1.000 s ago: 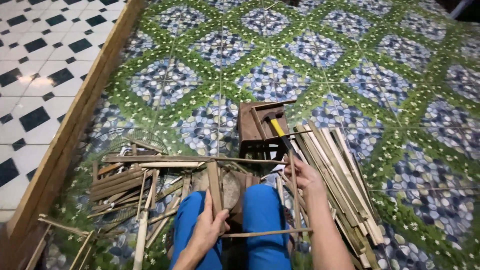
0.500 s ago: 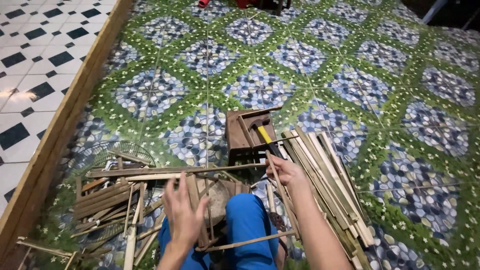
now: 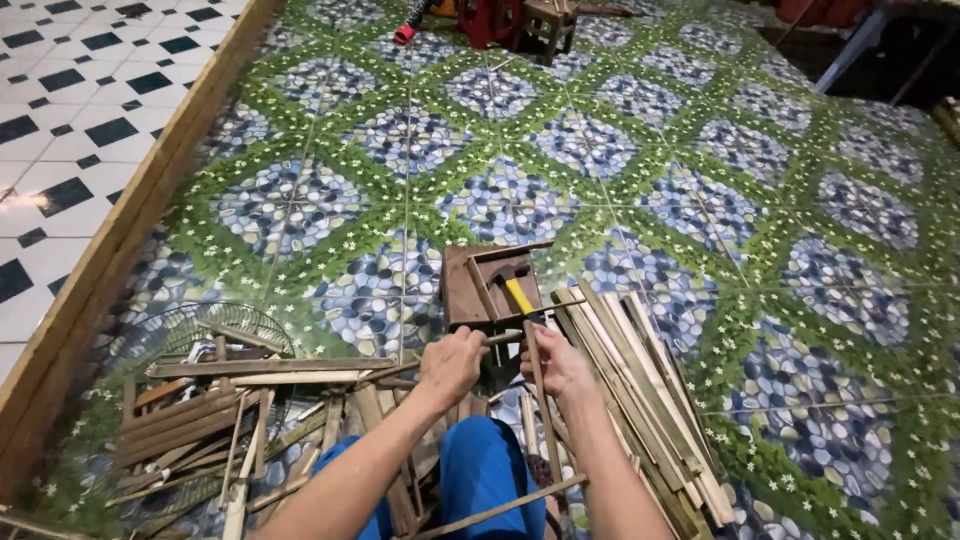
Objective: Assembling a small wooden structure using thin wood strips and a hammer on the floor.
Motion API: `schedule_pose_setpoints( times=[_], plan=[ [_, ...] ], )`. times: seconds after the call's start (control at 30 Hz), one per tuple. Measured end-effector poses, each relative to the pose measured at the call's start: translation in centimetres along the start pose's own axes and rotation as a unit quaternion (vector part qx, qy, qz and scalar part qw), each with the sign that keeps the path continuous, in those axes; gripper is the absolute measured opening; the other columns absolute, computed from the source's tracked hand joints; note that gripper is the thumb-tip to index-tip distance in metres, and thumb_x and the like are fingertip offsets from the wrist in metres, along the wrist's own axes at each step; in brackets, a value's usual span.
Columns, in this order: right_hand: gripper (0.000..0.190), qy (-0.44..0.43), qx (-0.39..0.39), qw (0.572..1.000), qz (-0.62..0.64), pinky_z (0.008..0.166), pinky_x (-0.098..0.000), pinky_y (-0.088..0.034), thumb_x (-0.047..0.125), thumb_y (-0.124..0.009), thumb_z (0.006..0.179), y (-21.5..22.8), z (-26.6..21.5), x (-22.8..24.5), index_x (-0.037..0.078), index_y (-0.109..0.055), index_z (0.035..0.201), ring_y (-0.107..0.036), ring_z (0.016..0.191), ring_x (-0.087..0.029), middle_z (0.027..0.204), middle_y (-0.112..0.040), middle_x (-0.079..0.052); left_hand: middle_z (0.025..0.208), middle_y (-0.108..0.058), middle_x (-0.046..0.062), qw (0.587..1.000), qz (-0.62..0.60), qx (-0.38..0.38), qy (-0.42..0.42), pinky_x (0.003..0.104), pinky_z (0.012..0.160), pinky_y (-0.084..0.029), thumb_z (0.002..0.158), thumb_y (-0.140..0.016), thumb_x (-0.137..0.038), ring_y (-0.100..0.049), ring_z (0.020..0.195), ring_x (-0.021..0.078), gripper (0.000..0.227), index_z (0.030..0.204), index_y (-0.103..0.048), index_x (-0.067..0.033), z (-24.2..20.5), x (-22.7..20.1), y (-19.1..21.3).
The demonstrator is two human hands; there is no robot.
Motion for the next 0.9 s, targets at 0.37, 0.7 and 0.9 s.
schedule_pose_setpoints(
  times=[0.37,0.7,0.9],
  plan=[
    [0.027,-0.085,0.013,0.996,0.015,0.054,-0.0306,-0.048,0.006,-0.077,0.092,-0.3,2.9,-3.0,0.013,-0.072,0.117,-0.059,0.069,-0.025,0.084,-0.058,-0.009,0.093,-0.061,0.005,0.998,-0.038,-0.035,0.023,0.043,0.067,-0.060,0.104,-0.055,-0.028,-0.071,0.081,0.0322,0.017,0.112,-0.064,-0.0158,-0.3,0.2,1.2],
    [0.020,-0.132,-0.014,0.989,0.062,0.065,-0.0362,-0.052,0.002,-0.068,0.097,6.0,12.6,-6.5,0.011,-0.069,0.114,-0.061,0.074,-0.024,0.094,-0.065,-0.011,0.125,-0.057,0.009,0.984,-0.099,0.084,-0.121,0.054,0.086,-0.059,0.089,-0.069,-0.014,-0.068,0.099,0.0475,0.049,0.132,-0.060,-0.0350,2.8,-4.0,3.4],
    [0.026,-0.118,0.079,0.988,0.062,0.086,-0.0532,-0.059,0.007,-0.067,0.098,-1.4,-3.3,-2.2,-0.001,-0.069,0.122,-0.071,0.088,-0.035,0.101,-0.069,-0.023,0.110,-0.060,0.000,0.980,-0.142,0.031,-0.136,0.047,0.079,-0.060,0.093,-0.056,-0.013,-0.068,0.095,0.0405,0.022,0.101,-0.066,-0.0312,3.2,-2.9,2.4]
  ],
)
Point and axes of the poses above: each hand's wrist, its own z-axis towards the middle knuckle, its own y-axis out of the back of the hand, x = y × z, the point moved 4 cm from there along z, towards the middle knuckle
